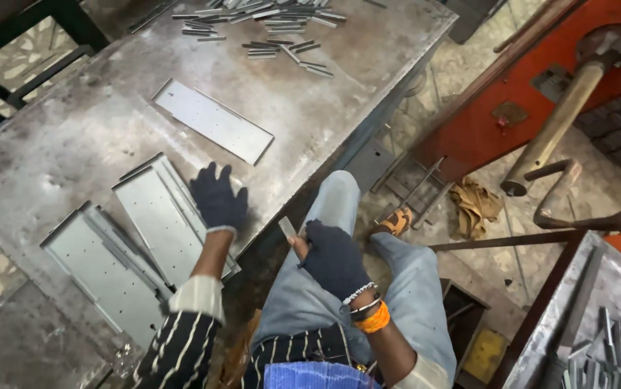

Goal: The person sits at a workbench holding a sheet-metal enclosure on their lap and fits small metal strips into it, pressing parts into place along the edges. They turn the box over to work on other sides, set finished boxes on the table, and at one point sparks fly as the box edge is ground.

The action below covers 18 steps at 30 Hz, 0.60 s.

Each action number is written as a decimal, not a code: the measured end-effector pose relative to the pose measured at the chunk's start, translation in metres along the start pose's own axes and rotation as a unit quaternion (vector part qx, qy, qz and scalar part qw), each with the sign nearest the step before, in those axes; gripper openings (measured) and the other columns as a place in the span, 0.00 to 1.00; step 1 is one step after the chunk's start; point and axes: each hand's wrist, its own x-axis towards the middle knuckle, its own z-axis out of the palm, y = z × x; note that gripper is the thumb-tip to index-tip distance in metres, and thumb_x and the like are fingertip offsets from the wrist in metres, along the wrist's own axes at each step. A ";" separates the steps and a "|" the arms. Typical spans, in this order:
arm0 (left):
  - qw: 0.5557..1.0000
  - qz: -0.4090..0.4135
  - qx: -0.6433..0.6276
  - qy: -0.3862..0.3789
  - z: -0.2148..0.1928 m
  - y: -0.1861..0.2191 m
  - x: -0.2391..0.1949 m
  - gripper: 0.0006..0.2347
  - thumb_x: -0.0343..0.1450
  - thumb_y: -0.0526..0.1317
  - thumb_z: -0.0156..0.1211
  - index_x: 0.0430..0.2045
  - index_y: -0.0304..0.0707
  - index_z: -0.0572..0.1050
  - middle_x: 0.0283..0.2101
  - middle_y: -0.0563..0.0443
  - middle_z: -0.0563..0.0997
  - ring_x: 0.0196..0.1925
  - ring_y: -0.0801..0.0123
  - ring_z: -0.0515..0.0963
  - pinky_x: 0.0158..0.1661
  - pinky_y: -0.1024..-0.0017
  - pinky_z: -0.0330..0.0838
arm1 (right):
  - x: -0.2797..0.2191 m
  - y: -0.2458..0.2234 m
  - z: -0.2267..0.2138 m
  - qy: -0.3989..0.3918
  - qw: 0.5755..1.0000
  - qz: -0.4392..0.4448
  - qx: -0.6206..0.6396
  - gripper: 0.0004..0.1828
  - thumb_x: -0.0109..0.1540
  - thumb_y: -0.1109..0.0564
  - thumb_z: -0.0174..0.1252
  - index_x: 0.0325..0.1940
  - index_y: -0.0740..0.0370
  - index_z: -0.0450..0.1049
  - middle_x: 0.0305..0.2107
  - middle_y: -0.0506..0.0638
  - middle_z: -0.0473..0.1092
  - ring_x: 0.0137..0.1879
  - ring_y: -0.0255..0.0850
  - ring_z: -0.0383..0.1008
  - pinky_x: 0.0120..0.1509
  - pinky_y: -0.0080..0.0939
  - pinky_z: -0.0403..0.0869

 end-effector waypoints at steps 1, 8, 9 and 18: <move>1.000 0.005 -0.003 -0.001 0.014 0.006 0.012 0.27 0.65 0.49 0.69 0.59 0.41 0.74 0.67 0.36 0.70 0.70 0.42 0.64 0.70 0.43 0.48 | -0.001 0.000 -0.002 0.004 1.000 0.004 -0.002 0.18 0.63 0.43 0.60 0.31 0.61 0.73 0.22 0.59 0.72 0.34 0.59 0.76 0.38 0.58 0.71; 0.977 0.040 0.102 -0.182 0.084 0.068 0.054 0.36 0.63 0.62 0.64 0.62 0.39 0.70 0.72 0.38 0.62 0.74 0.42 0.57 0.69 0.36 0.41 | -0.019 0.022 -0.011 0.018 0.997 0.068 0.007 0.18 0.62 0.44 0.60 0.30 0.60 0.74 0.21 0.59 0.72 0.33 0.58 0.76 0.37 0.58 0.71; 0.966 0.050 0.064 -0.247 0.084 0.081 0.061 0.35 0.63 0.63 0.63 0.62 0.43 0.70 0.74 0.40 0.60 0.76 0.42 0.55 0.70 0.35 0.39 | -0.020 0.028 -0.012 0.029 0.997 0.070 0.006 0.17 0.62 0.44 0.60 0.30 0.60 0.74 0.21 0.58 0.72 0.32 0.58 0.75 0.36 0.58 0.70; 0.927 0.204 0.127 -0.288 0.048 0.103 0.085 0.56 0.51 0.72 0.67 0.71 0.37 0.54 0.74 0.39 0.54 0.76 0.45 0.49 0.65 0.30 0.36 | -0.021 0.043 -0.023 0.048 0.995 0.082 0.015 0.18 0.63 0.44 0.60 0.29 0.61 0.73 0.19 0.57 0.71 0.30 0.56 0.75 0.36 0.55 0.70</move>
